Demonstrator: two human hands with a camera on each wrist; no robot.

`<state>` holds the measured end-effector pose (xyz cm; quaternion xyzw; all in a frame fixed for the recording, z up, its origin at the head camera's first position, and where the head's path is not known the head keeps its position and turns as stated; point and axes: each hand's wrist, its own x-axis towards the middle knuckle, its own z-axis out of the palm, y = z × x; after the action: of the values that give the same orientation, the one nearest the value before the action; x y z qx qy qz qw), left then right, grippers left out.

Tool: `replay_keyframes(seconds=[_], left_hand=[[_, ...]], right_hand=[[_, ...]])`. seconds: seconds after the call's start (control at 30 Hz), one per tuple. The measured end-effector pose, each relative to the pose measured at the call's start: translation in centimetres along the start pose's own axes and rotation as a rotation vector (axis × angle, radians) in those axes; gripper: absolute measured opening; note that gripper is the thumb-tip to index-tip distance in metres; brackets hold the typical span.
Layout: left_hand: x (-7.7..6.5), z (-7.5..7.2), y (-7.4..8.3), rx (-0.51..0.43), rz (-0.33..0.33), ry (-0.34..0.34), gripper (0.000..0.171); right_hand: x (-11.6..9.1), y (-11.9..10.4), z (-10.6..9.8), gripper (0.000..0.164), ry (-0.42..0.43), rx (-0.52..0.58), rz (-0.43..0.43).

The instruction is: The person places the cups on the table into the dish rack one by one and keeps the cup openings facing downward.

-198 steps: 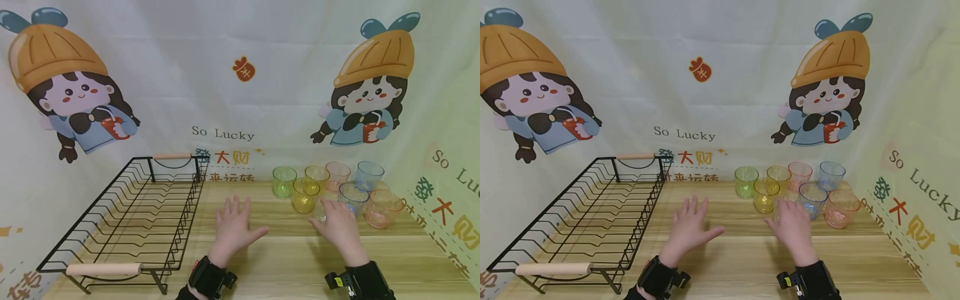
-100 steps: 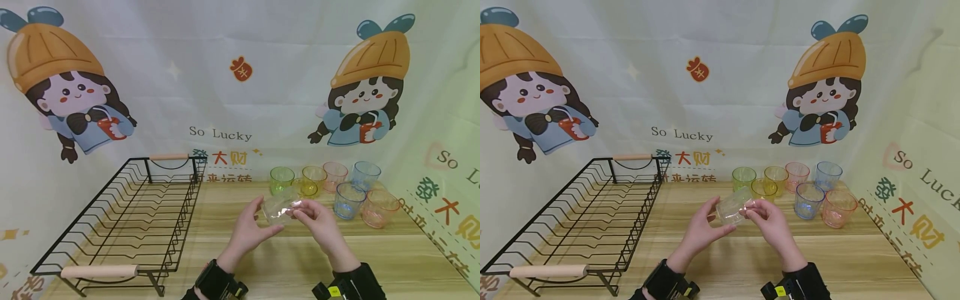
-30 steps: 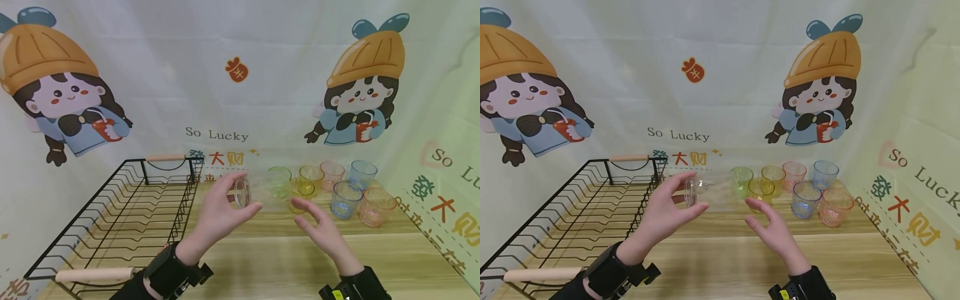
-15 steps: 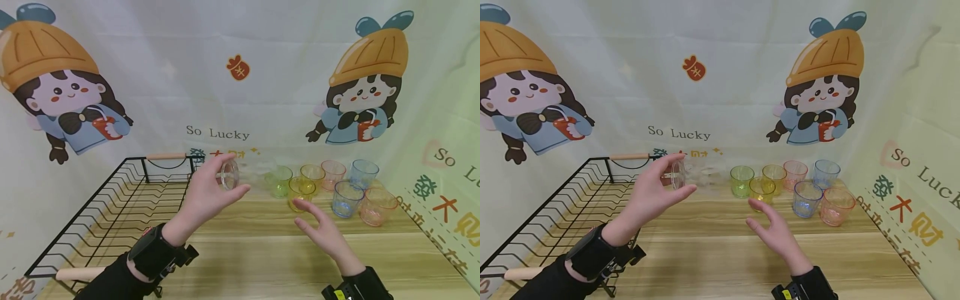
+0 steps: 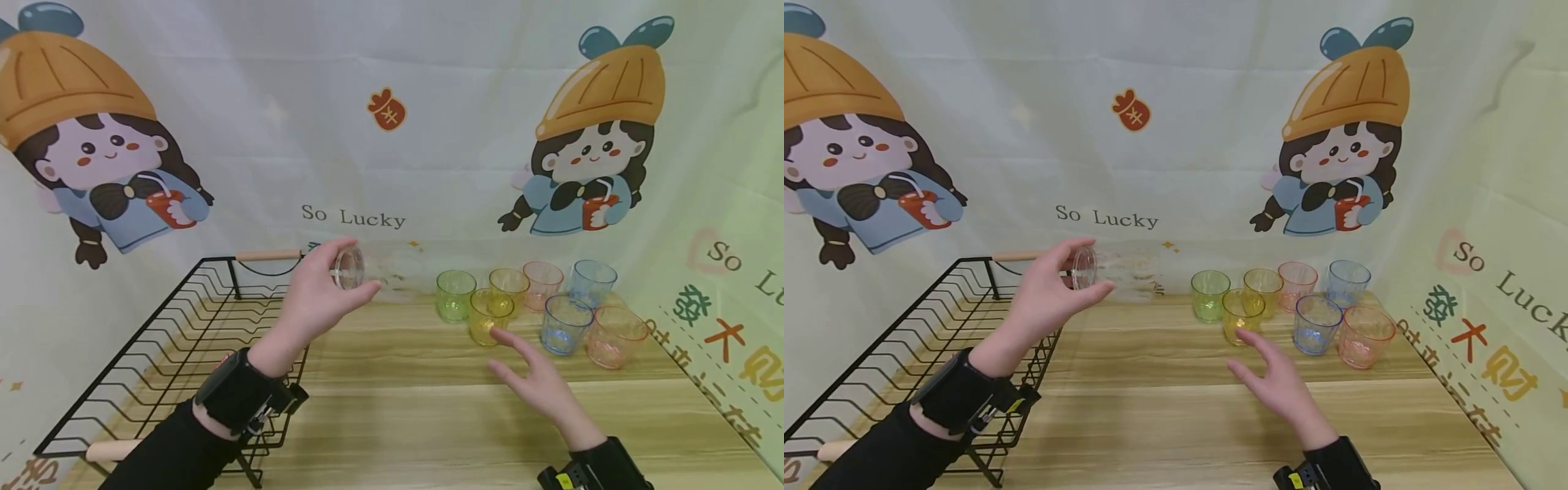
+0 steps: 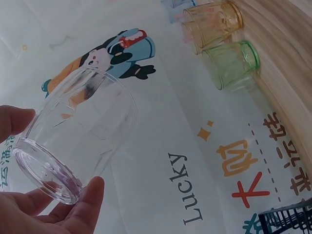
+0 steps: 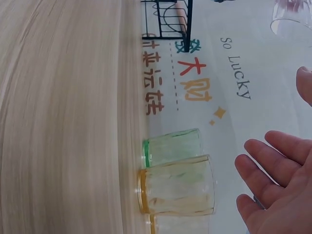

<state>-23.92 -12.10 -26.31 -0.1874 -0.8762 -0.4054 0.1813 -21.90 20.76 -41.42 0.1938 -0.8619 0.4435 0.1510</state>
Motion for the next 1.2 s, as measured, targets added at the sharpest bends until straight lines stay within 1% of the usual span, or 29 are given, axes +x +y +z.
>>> replay_keyframes(seconds=[0.13, 0.3, 0.43, 0.57, 0.83, 1.03, 1.2], left_hand=[[0.7, -0.6, -0.7, 0.02, -0.037, -0.003, 0.074], [1.5, -1.4, -1.8, 0.041, -0.081, -0.002, 0.075], [2.0, -2.1, -2.8, 0.054, -0.118, 0.004, 0.076], [2.5, -2.7, -3.9, 0.07, -0.138, 0.01, 0.077], [2.5, -3.2, -6.0, 0.109, -0.207, 0.013, 0.077], [2.5, -3.7, -7.2, 0.149, -0.234, 0.021, 0.077], [2.4, -3.8, -8.5, 0.151, -0.259, 0.033, 0.075]], right_hand=[[-0.2, 0.6, -0.3, 0.052, 0.0, -0.026, 0.002], [-0.3, 0.9, -0.6, 0.052, 0.011, -0.069, -0.018], [-0.4, 1.0, -0.9, 0.052, 0.011, -0.082, -0.022], [-0.5, 1.2, -1.1, 0.052, 0.003, -0.091, -0.013], [-0.5, 1.7, -1.3, 0.05, 0.01, -0.117, -0.004], [-0.6, 2.0, -1.5, 0.05, 0.009, -0.119, 0.019], [-0.7, 2.2, -1.7, 0.05, 0.004, -0.135, 0.037]])
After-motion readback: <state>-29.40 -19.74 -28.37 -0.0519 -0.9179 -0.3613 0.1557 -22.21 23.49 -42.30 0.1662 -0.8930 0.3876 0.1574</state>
